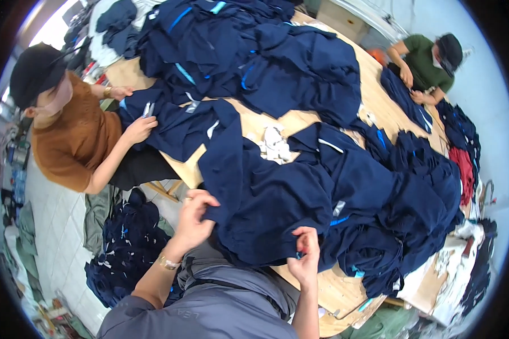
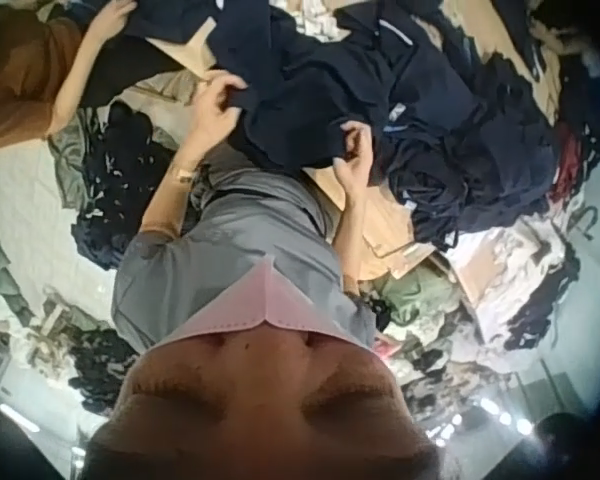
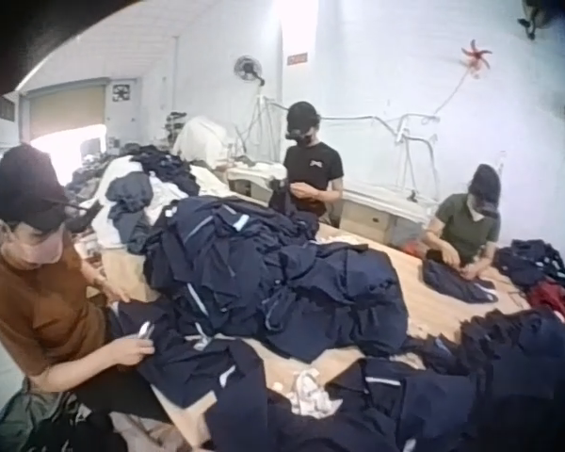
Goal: Trimming loose threads from navy blue jackets or pants using a pair of small thread snips.
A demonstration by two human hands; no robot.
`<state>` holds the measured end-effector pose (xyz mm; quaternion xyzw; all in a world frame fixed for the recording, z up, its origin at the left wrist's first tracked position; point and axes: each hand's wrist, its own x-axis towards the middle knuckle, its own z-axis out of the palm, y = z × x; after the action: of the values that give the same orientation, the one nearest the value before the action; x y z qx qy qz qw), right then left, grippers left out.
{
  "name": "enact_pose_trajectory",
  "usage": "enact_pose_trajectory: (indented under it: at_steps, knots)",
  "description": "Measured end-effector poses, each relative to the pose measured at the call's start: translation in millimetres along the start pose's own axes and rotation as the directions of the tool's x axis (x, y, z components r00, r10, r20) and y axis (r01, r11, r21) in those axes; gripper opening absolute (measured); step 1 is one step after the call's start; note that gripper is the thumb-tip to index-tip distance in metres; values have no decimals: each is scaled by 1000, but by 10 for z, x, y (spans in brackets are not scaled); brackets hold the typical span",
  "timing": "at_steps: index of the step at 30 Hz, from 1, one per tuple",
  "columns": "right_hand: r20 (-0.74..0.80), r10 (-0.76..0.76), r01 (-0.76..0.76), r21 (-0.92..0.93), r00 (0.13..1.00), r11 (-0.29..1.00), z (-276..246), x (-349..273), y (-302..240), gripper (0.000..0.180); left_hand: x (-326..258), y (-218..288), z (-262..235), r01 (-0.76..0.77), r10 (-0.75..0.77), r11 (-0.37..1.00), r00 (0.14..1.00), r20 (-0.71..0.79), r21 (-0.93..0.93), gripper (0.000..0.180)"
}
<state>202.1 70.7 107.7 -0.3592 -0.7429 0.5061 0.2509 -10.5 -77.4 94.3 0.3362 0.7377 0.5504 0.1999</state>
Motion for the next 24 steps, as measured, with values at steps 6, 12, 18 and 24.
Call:
enact_pose_trajectory:
  at_steps: [6,12,18,24]
  knots:
    - [111,-166,128,289,980,949,226,288,-616,32,295,575,460,-59,173,883,963,207,-465,17]
    - [100,-284,263,183,954,947,86,485,-469,27,410,624,195,-45,194,946,871,451,-320,60]
    - [-364,-335,477,435,869,764,-214,1102,-495,12,219,445,14,-335,351,935,920,173,-115,109]
    - [-114,-484,459,558,868,691,-260,1285,-687,25,212,669,183,-181,125,965,954,274,190,113]
